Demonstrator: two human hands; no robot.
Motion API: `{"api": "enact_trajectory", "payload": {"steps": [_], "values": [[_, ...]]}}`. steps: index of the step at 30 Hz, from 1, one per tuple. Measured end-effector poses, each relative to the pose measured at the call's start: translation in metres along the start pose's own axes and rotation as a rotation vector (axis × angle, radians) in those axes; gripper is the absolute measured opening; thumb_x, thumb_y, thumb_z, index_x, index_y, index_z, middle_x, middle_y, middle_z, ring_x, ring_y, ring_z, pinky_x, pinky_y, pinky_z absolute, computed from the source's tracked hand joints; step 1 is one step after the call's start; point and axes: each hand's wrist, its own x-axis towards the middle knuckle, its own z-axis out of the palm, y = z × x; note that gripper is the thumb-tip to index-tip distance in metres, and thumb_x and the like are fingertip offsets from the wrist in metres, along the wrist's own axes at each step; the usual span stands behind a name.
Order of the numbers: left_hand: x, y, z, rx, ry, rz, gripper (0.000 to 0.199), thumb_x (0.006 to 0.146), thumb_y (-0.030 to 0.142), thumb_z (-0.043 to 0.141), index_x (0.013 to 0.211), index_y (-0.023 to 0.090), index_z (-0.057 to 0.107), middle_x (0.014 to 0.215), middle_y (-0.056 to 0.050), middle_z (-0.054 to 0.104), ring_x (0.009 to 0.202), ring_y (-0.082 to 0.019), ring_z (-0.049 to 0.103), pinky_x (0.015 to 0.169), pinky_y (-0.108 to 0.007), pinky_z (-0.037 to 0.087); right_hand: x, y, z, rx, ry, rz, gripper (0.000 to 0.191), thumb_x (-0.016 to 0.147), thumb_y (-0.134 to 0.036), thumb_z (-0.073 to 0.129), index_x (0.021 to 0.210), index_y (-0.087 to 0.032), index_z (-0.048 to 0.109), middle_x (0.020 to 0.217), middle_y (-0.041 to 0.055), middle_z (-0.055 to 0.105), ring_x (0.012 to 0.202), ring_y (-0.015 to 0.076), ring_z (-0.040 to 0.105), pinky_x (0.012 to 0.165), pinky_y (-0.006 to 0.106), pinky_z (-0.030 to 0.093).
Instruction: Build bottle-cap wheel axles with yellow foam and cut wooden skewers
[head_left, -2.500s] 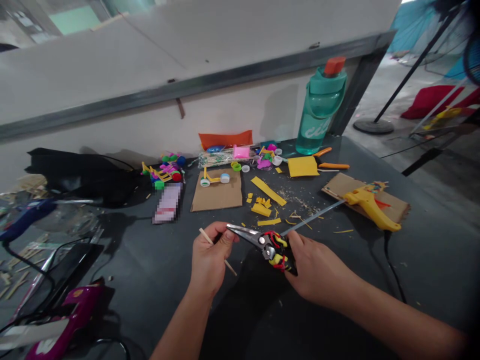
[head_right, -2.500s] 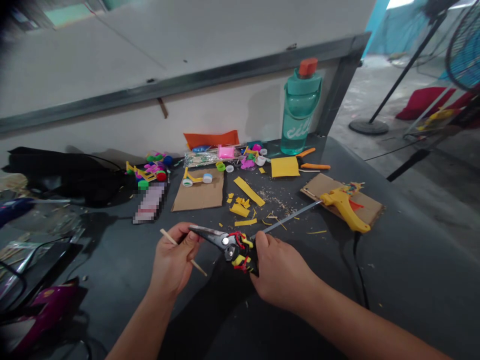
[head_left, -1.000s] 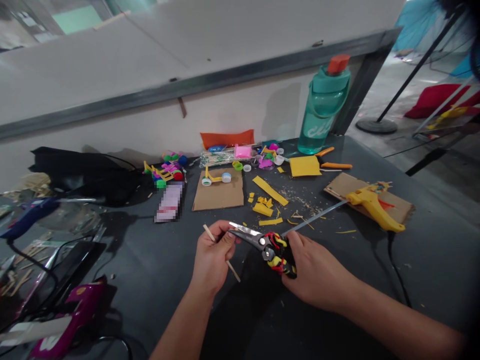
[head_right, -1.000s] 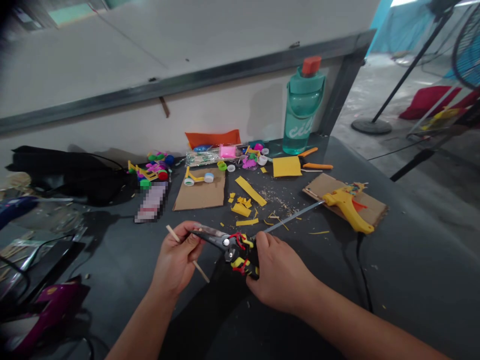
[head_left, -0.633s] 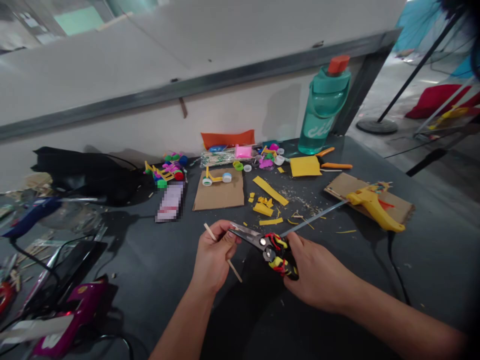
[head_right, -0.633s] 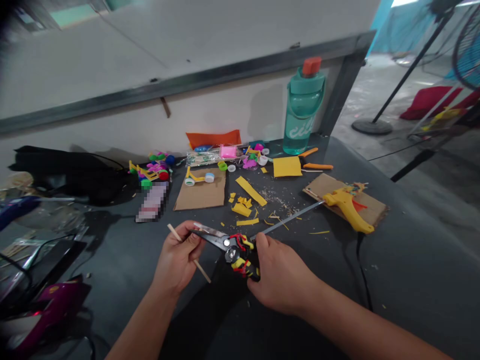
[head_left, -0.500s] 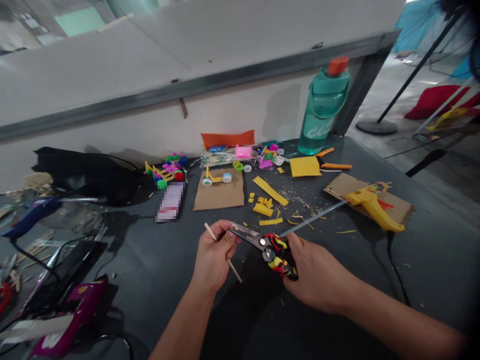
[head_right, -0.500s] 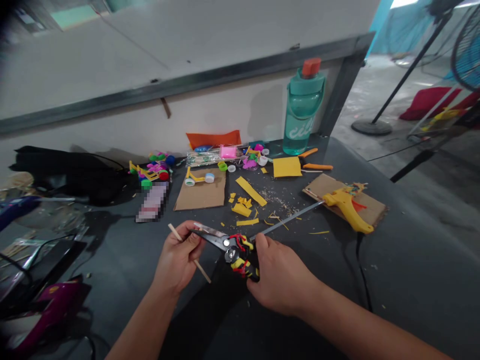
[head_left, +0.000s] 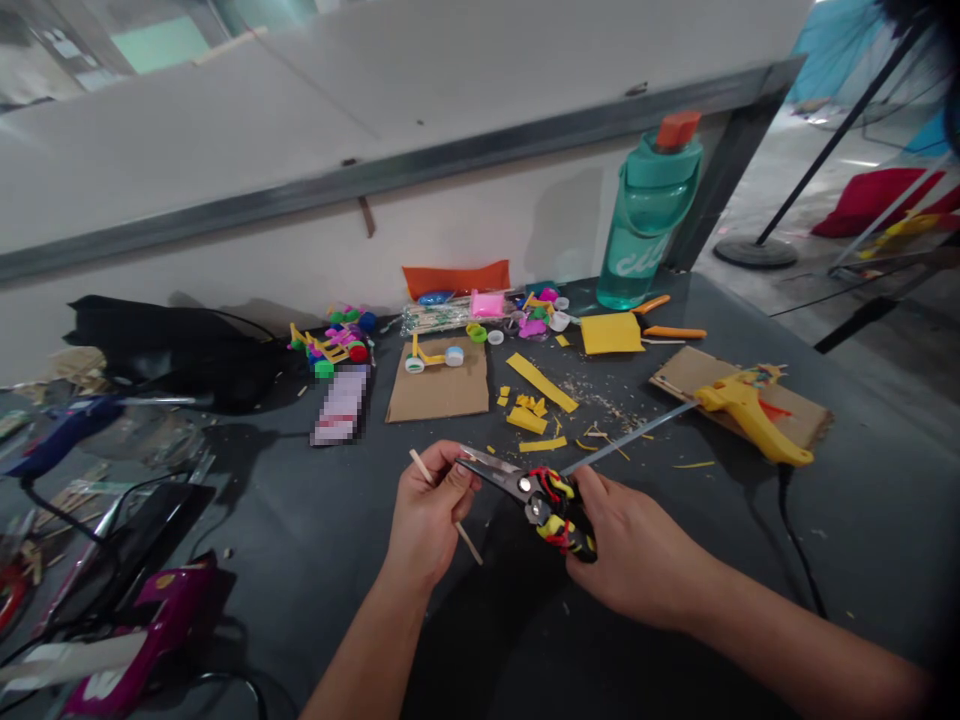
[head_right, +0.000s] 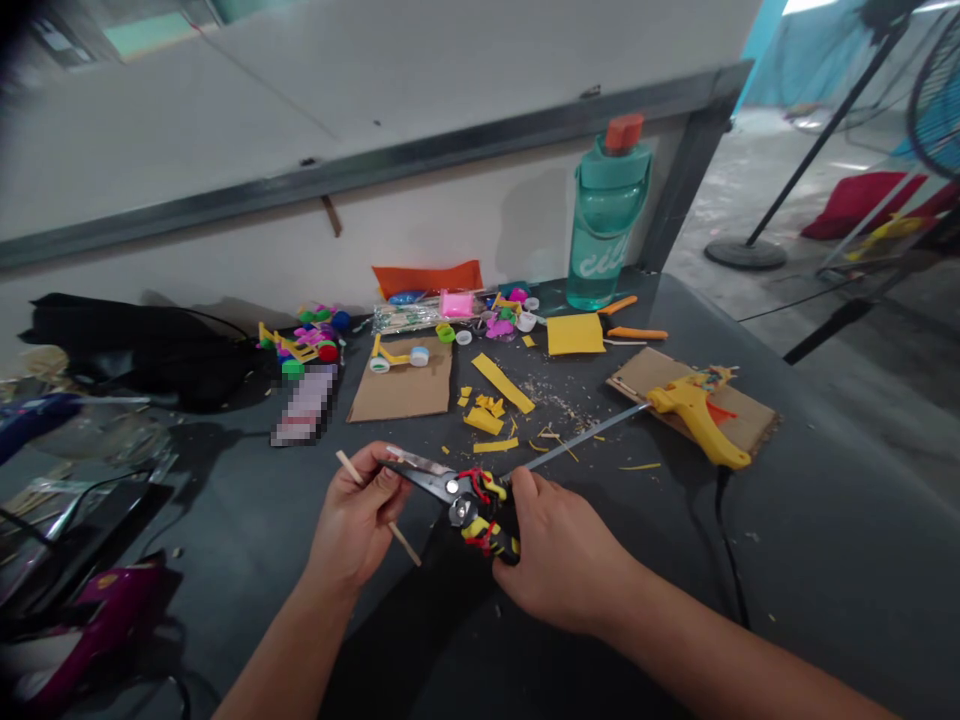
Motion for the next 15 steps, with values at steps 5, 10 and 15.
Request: {"api": "enact_trajectory", "payload": {"steps": [5,10,15], "values": [[0.0014,-0.0014,-0.0010,0.010,0.003,-0.005,0.016,0.063,0.023,0.072,0.069,0.016,0.059,0.055,0.002,0.054,0.041,-0.003,0.032,0.038,-0.016,0.015,-0.0018,-0.0009,-0.0031,-0.015,-0.034,0.007,0.024,0.063,-0.023,0.050,0.086,-0.019,0.043,0.074,0.0066,0.058,0.066,0.0214,0.056,0.057,0.029,0.033],[0.0022,-0.0034,-0.0009,0.004,0.010,-0.009,0.017,0.063,0.022,0.071,0.070,0.015,0.058,0.055,0.002,0.053,0.042,-0.003,0.032,0.038,-0.015,0.016,-0.0008,-0.0033,-0.0045,-0.062,-0.080,0.044,0.023,0.064,-0.024,0.051,0.085,-0.018,0.042,0.073,0.0070,0.060,0.064,0.0216,0.058,0.055,0.028,0.032],[0.0005,-0.0026,0.0013,0.001,-0.011,-0.013,0.019,0.066,0.024,0.070,0.066,0.015,0.053,0.052,0.003,0.051,0.040,-0.002,0.028,0.037,-0.015,0.014,0.0005,-0.0029,-0.0012,-0.037,-0.120,0.072,0.021,0.068,-0.022,0.050,0.087,-0.017,0.043,0.071,0.0061,0.060,0.060,0.0206,0.058,0.052,0.027,0.030]]}}
